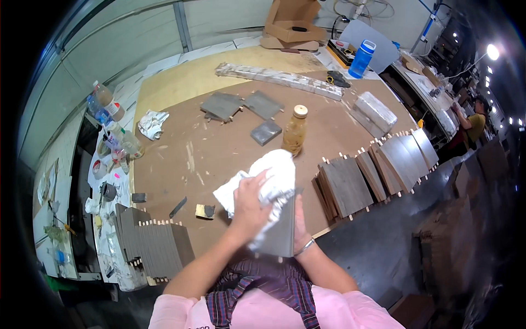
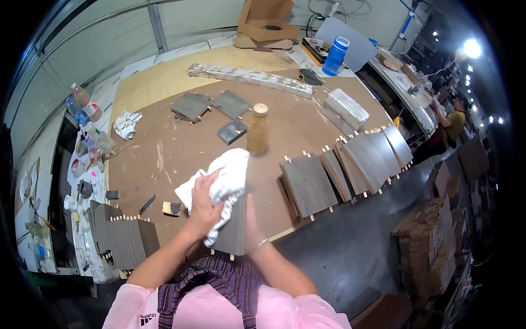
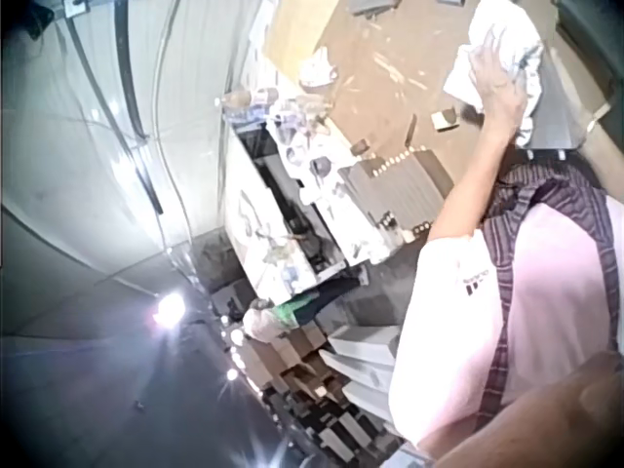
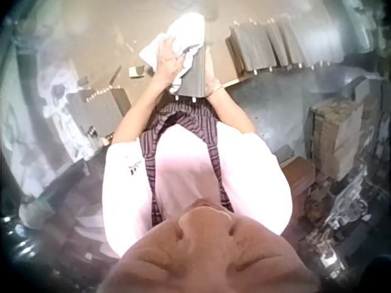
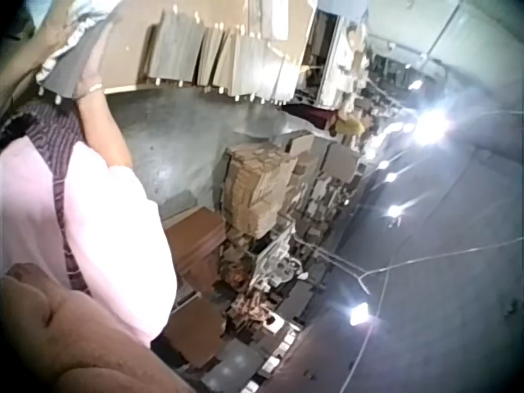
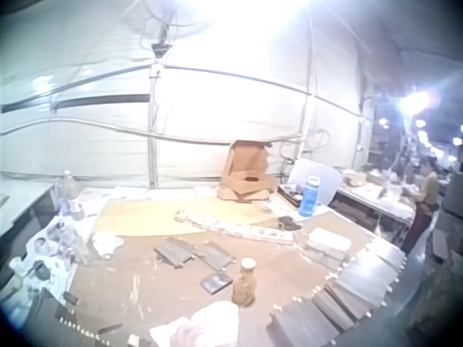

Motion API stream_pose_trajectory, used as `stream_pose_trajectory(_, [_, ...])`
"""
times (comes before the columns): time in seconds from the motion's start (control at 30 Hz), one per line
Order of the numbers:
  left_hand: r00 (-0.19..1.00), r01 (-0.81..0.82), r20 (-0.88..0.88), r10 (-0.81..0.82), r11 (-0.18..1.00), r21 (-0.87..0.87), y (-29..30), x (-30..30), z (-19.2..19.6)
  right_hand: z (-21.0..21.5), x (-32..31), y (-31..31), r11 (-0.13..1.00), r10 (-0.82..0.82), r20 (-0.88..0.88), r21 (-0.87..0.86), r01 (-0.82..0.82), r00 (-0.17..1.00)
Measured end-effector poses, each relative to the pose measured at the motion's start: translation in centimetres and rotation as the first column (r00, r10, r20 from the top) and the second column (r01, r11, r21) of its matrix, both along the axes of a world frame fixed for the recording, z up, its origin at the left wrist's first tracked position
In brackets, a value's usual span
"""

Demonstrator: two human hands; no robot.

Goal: The person wipes a wood panel with a cloth, applies a liquid finish from a bottle using a sponge to several panels, and stacks them on a work table.

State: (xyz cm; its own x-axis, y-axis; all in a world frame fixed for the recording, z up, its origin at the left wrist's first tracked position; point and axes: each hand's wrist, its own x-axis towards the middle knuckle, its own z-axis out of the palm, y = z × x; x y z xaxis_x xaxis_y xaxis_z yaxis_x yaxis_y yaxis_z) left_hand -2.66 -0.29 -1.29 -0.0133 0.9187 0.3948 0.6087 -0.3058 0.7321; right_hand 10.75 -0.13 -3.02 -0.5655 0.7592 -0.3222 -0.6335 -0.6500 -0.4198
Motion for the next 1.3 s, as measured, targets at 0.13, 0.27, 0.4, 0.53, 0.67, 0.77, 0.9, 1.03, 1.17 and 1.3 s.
stream_pose_trajectory(0.13, [0.971,-0.078,-0.223,0.083,0.996,0.033,2.4,-4.2,-3.6,-1.6,0.8,-0.6,0.996,0.072,-0.406,-0.017,-0.086,0.911])
stream_pose_trajectory(0.27, [0.904,-0.312,-0.294,0.31,0.949,0.041,2.0,-8.2,-4.9,1.3,0.7,0.2,0.986,0.147,-0.333,0.129,-0.109,0.931])
stream_pose_trajectory(0.4, [0.978,0.081,-0.197,-0.066,0.994,0.07,-0.8,-4.5,1.7,-3.0,1.7,1.3,0.999,-0.004,-0.258,0.033,0.013,0.966])
stream_pose_trajectory(0.53, [0.915,0.158,-0.398,-0.061,0.964,0.216,-0.7,0.5,3.9,-0.9,0.5,0.9,0.934,-0.093,0.259,0.357,-0.006,0.961])
stream_pose_trajectory(0.67, [0.994,-0.04,0.089,0.061,0.973,-0.226,3.9,-5.2,0.7,-1.2,-0.1,-0.7,0.97,0.229,-0.661,0.097,-0.222,0.714])
stream_pose_trajectory(0.77, [0.983,-0.165,0.067,0.172,0.98,-0.109,4.8,-7.5,-0.8,1.2,-0.4,-0.8,0.965,0.26,-0.429,0.15,-0.215,0.865])
stream_pose_trajectory(0.9, [0.91,-0.263,0.279,0.307,0.947,-0.184,4.3,-9.4,-3.8,2.6,0.2,0.1,0.97,0.215,-0.409,0.193,-0.147,0.887])
stream_pose_trajectory(1.03, [0.933,-0.271,0.22,0.285,0.958,-0.09,4.7,-7.8,-1.5,2.1,0.9,0.6,0.962,0.238,-0.423,0.226,-0.153,0.875])
stream_pose_trajectory(1.17, [0.803,-0.235,-0.416,0.427,0.867,0.439,5.4,-7.2,2.7,1.6,1.2,0.3,0.969,0.229,-0.481,0.191,-0.154,0.846])
stream_pose_trajectory(1.3, [0.988,-0.073,0.105,0.111,0.946,-0.315,2.4,-5.7,3.5,1.3,2.5,0.5,0.972,0.17,-0.407,0.217,-0.086,0.898])
